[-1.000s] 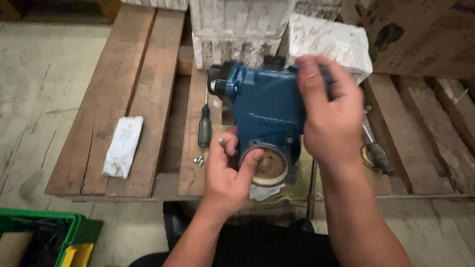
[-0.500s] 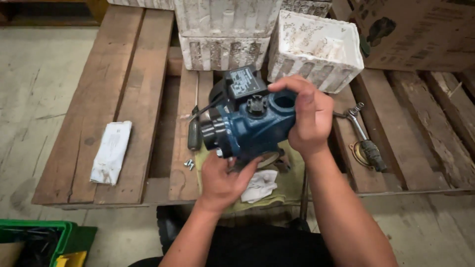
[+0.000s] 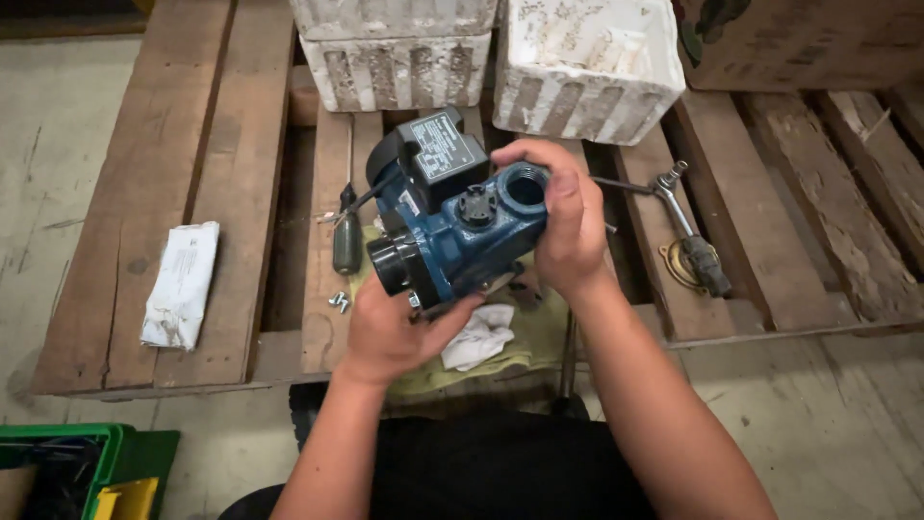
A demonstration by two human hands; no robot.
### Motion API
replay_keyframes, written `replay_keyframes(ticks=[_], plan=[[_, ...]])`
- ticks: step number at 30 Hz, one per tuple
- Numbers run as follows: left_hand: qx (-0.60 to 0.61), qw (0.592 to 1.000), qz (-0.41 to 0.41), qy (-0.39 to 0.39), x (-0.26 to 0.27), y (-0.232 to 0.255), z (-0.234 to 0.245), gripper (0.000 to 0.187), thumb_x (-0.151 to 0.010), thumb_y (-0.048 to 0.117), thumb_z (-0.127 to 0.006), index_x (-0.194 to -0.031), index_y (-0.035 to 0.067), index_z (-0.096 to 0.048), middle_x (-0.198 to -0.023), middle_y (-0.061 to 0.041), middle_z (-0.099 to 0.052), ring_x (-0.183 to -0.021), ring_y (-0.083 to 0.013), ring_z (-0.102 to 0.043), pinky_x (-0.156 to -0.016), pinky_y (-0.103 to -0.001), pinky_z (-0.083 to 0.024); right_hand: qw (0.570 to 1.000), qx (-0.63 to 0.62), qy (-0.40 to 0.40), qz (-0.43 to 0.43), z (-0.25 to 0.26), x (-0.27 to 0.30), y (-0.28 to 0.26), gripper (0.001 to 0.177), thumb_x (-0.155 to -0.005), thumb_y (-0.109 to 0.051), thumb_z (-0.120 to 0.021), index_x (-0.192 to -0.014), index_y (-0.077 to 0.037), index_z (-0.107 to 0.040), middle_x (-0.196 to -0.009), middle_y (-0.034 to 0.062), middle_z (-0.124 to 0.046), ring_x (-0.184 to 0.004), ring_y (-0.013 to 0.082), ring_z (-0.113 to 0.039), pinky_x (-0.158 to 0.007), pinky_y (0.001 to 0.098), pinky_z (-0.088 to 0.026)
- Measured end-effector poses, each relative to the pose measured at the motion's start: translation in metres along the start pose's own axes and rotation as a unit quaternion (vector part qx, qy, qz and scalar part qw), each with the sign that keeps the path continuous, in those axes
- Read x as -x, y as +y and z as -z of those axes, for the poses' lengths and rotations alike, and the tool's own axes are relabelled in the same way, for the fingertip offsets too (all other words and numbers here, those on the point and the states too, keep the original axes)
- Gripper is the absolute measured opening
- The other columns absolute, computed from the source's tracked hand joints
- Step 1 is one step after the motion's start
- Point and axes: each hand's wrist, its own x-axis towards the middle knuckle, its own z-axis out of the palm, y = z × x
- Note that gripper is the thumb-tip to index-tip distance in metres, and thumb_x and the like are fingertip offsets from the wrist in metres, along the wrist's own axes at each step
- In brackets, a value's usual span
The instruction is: Reassembling a water pump by installing internal gears and using tools to secure the housing and components.
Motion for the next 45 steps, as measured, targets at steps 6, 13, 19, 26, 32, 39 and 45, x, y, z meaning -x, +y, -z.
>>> replay_keyframes(ticks=[6,13,19,26,32,39,45], plan=[[0.014,0.999,0.026,-0.037,0.010,-0.002,0.005,0.014,-0.078,0.015,-0.088,-0.080,0.007,-0.076,-0.076,-0.015,-0.072,-0.068,-0.0375,-0.068,-0.063,-0.043,-0.059,0.993,0.077,0.049,-0.072,0.027,0.048,-0.019,0.031,-0.112,-0.027,-0.047,-0.127,0.000,-0.054,-0.115,0.0157,-0.058,-0.095,0.0213,-0.059,-0.090,0.0373,-0.052],[0.081,0.990,0.108,-0.027,0.015,-0.009,0.008,0.025,-0.073,0.016,-0.091,-0.087,0.006,-0.073,-0.079,-0.016,-0.070,-0.073,-0.0368,-0.068,-0.066,-0.044,-0.057,0.916,0.250,-0.157,-0.271,0.022,0.081,-0.047,0.011,-0.081,-0.019,-0.076,-0.089,-0.011,-0.073,-0.061,0.0142,-0.067,-0.061,0.0389,-0.069,-0.058,0.0459,-0.050],[0.090,0.990,0.104,-0.025,0.012,-0.019,0.013,0.033,-0.067,0.015,-0.094,-0.087,0.003,-0.070,-0.079,-0.018,-0.069,-0.073,-0.0410,-0.066,-0.069,-0.047,-0.058,0.882,0.389,-0.153,-0.217,-0.009,0.111,-0.017,0.022,-0.088,-0.036,-0.072,-0.088,-0.014,-0.075,-0.057,0.0106,-0.063,-0.062,0.0392,-0.068,-0.056,0.0478,-0.052],[0.105,0.988,0.111,-0.017,0.010,-0.019,0.012,0.037,-0.061,0.009,-0.096,-0.086,0.002,-0.071,-0.082,-0.016,-0.072,-0.074,-0.0367,-0.068,-0.073,-0.045,-0.059,0.910,0.401,-0.061,-0.086,-0.021,0.127,0.002,0.021,-0.093,-0.028,-0.072,-0.076,-0.016,-0.068,-0.056,0.0068,-0.059,-0.059,0.0336,-0.067,-0.052,0.0420,-0.052],[0.077,0.984,0.136,-0.089,-0.005,-0.009,0.029,0.035,-0.067,0.013,-0.094,-0.090,0.004,-0.070,-0.084,-0.016,-0.071,-0.075,-0.0374,-0.067,-0.073,-0.046,-0.056,0.929,0.307,-0.025,-0.206,-0.025,0.114,-0.019,0.026,-0.092,-0.026,-0.069,-0.070,-0.012,-0.066,-0.049,0.0127,-0.057,-0.060,0.0412,-0.066,-0.052,0.0442,-0.050],[-0.212,0.767,0.472,-0.380,-0.033,0.008,0.085,0.009,-0.100,0.019,-0.057,-0.093,0.016,-0.051,-0.098,0.001,-0.049,-0.070,-0.0125,-0.045,-0.065,-0.028,-0.045,0.860,0.333,-0.229,-0.312,-0.009,0.089,-0.036,0.032,-0.102,-0.030,-0.053,-0.089,-0.009,-0.073,-0.072,0.0062,-0.073,-0.054,0.0175,-0.067,-0.047,0.0312,-0.057],[-0.275,0.659,0.532,-0.456,-0.071,0.086,0.114,0.007,-0.086,0.032,-0.067,-0.087,0.027,-0.062,-0.073,0.007,-0.071,-0.061,-0.0122,-0.059,-0.062,-0.031,-0.047,0.813,0.339,-0.276,-0.384,0.020,0.060,-0.072,0.031,-0.100,-0.038,-0.058,-0.084,-0.015,-0.072,-0.072,0.0008,-0.072,-0.063,0.0146,-0.064,-0.060,0.0325,-0.051]])
